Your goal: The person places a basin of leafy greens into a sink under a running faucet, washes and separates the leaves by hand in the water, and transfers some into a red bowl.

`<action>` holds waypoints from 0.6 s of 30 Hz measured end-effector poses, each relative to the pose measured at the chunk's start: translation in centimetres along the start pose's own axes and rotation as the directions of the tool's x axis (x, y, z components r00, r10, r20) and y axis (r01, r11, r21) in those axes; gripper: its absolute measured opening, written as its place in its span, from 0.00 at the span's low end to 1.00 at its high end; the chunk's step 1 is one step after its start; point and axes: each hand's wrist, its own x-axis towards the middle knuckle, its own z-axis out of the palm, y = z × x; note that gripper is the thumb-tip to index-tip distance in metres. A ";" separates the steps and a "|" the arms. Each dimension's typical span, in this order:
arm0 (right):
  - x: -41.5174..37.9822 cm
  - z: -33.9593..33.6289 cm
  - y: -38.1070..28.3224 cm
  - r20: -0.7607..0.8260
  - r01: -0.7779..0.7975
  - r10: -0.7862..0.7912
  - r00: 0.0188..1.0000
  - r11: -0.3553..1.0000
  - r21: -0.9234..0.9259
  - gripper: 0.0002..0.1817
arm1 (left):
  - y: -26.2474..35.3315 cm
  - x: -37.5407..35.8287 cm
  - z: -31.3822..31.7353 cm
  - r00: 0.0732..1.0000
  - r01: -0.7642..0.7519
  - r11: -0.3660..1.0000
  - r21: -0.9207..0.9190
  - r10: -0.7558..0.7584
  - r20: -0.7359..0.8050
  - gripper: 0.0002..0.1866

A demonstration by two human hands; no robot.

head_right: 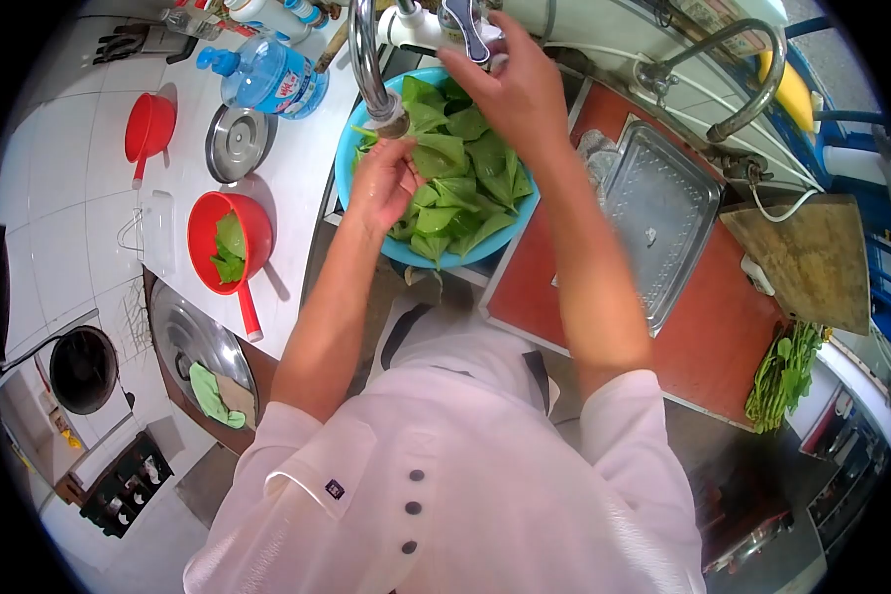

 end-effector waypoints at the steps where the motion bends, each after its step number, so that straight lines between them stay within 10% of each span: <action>1: -0.9 0.3 0.8 -0.091 -0.005 0.014 0.996 0.996 0.089 0.23 | -0.1 0.0 -0.2 1.000 0.007 1.000 0.023 -0.008 0.006 0.10; 3: -3.6 1.7 3.3 -0.032 -0.262 0.280 0.959 0.928 0.266 0.22 | -0.4 0.3 -0.8 1.000 0.007 0.999 0.042 -0.008 0.010 0.10; 8: -9.0 8.1 7.4 0.279 -0.366 0.267 0.922 0.833 0.415 0.19 | -1.4 0.3 -0.9 1.000 0.001 0.979 0.203 -0.004 0.011 0.05; 15: -7.7 8.7 7.0 0.301 -0.506 0.432 0.850 0.829 0.239 0.16 | -1.2 -0.1 -0.1 0.981 0.011 0.904 0.428 0.073 -0.179 0.06; 18: -8.2 9.8 8.0 0.286 -0.497 0.406 0.868 0.714 0.494 0.17 | -1.9 0.8 -1.2 0.990 -0.047 0.942 0.332 0.088 -0.107 0.07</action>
